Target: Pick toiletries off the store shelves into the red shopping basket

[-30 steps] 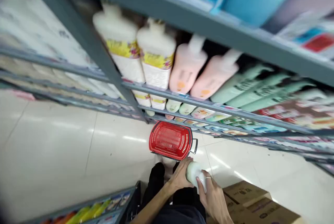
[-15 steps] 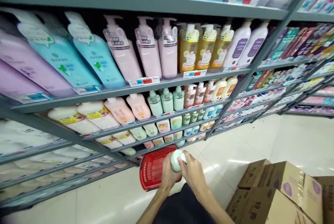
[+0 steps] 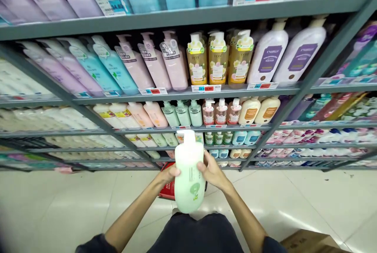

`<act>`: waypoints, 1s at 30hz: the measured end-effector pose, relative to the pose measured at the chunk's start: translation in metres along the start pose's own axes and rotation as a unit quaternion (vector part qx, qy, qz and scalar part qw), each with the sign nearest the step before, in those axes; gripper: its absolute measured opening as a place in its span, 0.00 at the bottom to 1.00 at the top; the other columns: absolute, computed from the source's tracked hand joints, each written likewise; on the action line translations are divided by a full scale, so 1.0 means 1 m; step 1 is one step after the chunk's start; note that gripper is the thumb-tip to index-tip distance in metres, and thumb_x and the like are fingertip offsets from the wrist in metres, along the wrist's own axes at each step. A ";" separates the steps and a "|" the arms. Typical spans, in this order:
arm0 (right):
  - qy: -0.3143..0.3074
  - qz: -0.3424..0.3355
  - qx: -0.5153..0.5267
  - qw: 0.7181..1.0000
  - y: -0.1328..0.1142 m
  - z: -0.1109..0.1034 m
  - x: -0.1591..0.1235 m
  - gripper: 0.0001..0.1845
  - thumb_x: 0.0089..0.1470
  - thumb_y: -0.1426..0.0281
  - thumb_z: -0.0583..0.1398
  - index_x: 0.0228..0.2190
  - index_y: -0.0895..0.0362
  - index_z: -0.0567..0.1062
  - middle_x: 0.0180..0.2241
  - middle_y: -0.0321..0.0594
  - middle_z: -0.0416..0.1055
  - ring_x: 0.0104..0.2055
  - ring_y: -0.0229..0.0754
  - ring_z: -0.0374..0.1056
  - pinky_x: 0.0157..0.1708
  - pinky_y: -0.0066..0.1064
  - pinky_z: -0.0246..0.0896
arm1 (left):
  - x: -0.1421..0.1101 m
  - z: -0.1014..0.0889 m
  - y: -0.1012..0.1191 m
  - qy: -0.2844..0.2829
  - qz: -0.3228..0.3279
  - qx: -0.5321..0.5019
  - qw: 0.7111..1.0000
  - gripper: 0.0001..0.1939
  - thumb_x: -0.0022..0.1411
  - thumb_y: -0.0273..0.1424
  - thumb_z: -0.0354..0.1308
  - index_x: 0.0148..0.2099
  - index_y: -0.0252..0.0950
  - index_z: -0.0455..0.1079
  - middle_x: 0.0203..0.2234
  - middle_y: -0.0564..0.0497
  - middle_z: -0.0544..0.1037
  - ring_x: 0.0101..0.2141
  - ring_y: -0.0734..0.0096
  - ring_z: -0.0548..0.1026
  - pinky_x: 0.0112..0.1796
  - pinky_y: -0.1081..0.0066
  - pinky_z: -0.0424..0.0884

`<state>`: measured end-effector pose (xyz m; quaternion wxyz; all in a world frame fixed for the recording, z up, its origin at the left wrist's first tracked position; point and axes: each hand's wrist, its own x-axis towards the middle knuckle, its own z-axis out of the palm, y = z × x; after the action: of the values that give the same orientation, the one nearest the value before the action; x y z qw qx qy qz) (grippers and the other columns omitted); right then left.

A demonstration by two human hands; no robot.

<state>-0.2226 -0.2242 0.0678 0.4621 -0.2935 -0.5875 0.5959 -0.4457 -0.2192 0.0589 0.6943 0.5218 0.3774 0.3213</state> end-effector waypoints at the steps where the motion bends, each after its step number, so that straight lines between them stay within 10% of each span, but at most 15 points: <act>1: -0.002 0.005 0.021 1.000 -0.010 -0.003 0.004 0.50 0.57 0.31 0.63 0.64 0.55 0.72 0.55 0.52 0.79 0.55 0.58 0.78 0.51 0.44 0.79 | 0.008 0.009 0.007 -0.030 0.005 -0.046 0.999 0.60 0.41 0.67 0.71 0.66 0.30 0.74 0.51 0.34 0.86 0.55 0.31 0.81 0.54 0.46 0.79; 4: 0.032 0.001 0.049 0.998 -0.035 -0.008 0.011 0.44 0.57 0.35 0.65 0.59 0.56 0.75 0.51 0.50 0.81 0.47 0.54 0.80 0.43 0.39 0.78 | 0.024 0.031 0.022 -0.096 0.013 -0.144 0.985 0.59 0.45 0.69 0.71 0.66 0.29 0.74 0.51 0.32 0.86 0.57 0.33 0.81 0.59 0.47 0.77; 14: 0.180 -0.024 0.047 0.982 -0.079 -0.008 0.034 0.36 0.54 0.39 0.70 0.45 0.57 0.77 0.42 0.46 0.84 0.38 0.49 0.79 0.35 0.35 0.76 | 0.029 0.061 0.073 0.048 0.105 -0.102 0.988 0.45 0.65 0.67 0.58 0.64 0.34 0.78 0.60 0.37 0.82 0.65 0.41 0.77 0.68 0.50 0.70; 24: 0.208 -0.031 0.026 0.977 -0.102 0.033 0.078 0.40 0.50 0.32 0.68 0.43 0.56 0.78 0.39 0.47 0.85 0.45 0.54 0.82 0.40 0.38 0.79 | 0.021 0.016 0.077 0.070 0.153 -0.101 0.980 0.46 0.67 0.68 0.53 0.67 0.36 0.76 0.57 0.39 0.85 0.62 0.46 0.80 0.66 0.53 0.72; 30: 0.221 -0.001 -0.050 0.974 -0.057 0.062 0.076 0.40 0.60 0.31 0.59 0.48 0.55 0.79 0.45 0.47 0.85 0.47 0.55 0.81 0.41 0.38 0.78 | -0.009 0.000 0.049 0.116 0.185 -0.076 0.973 0.48 0.59 0.67 0.64 0.63 0.31 0.75 0.53 0.36 0.85 0.49 0.52 0.84 0.48 0.64 0.81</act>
<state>-0.2962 -0.1892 0.1462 0.5656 -0.4399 -0.5004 0.4860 -0.4531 -0.2148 0.1085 0.6121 0.4870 0.3270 0.5303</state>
